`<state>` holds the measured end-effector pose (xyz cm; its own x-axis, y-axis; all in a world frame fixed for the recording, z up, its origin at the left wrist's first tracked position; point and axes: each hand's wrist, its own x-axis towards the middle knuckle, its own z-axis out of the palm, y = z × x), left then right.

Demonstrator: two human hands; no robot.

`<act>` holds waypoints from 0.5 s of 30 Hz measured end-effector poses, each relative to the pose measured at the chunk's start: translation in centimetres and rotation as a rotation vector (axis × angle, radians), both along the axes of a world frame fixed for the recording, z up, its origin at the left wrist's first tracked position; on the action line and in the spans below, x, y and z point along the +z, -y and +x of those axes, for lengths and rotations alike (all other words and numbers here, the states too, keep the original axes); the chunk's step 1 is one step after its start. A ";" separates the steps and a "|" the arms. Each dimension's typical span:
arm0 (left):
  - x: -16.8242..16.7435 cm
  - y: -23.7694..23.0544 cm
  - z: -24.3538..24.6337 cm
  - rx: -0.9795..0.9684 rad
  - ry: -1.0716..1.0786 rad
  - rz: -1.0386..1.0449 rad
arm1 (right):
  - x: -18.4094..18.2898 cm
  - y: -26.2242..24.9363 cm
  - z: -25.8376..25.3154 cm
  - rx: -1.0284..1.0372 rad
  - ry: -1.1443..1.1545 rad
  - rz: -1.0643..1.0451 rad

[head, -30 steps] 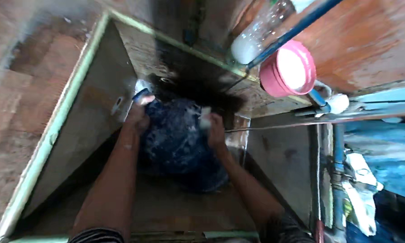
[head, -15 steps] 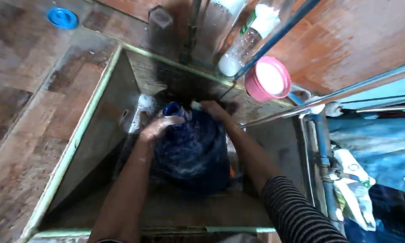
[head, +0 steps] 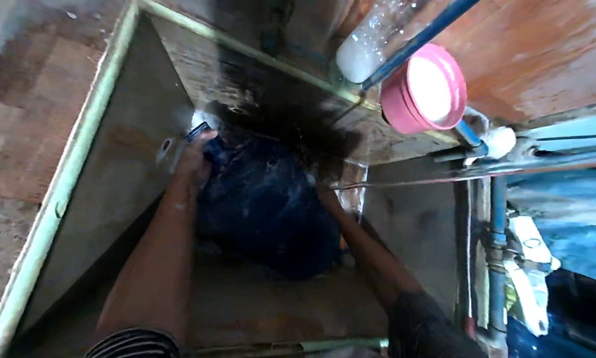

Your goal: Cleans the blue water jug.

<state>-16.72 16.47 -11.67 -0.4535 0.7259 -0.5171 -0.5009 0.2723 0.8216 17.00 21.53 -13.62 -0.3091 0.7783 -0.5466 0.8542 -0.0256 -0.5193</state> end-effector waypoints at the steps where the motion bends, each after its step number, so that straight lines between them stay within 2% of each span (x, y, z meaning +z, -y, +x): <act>1: -0.7 -0.3 -1.5 0.016 0.004 -0.084 | -0.4 2.2 2.2 0.002 0.006 0.055; 3: -2.6 -0.2 -3.3 0.113 -0.051 -0.316 | 1.1 9.2 6.3 0.089 -0.111 0.187; 5: -4.1 0.9 -3.6 0.197 -0.097 -0.362 | 2.7 13.2 8.0 0.129 -0.210 0.166; 7: -5.6 1.4 -2.9 0.241 -0.099 -0.280 | 1.7 10.3 7.3 -0.002 -0.217 0.104; 9: -6.8 1.9 -2.6 0.262 -0.053 -0.206 | -0.4 3.9 5.5 -0.219 -0.067 -0.093; 10: -7.0 2.4 -2.1 0.257 -0.026 -0.216 | -1.3 2.2 5.5 -0.271 -0.016 -0.175; 12: -7.1 2.9 -2.5 0.227 -0.064 -0.274 | -1.2 3.1 5.3 -0.186 -0.021 -0.115; 15: -6.8 4.0 -2.9 0.162 -0.212 -0.389 | 1.8 9.5 7.4 0.073 -0.222 0.116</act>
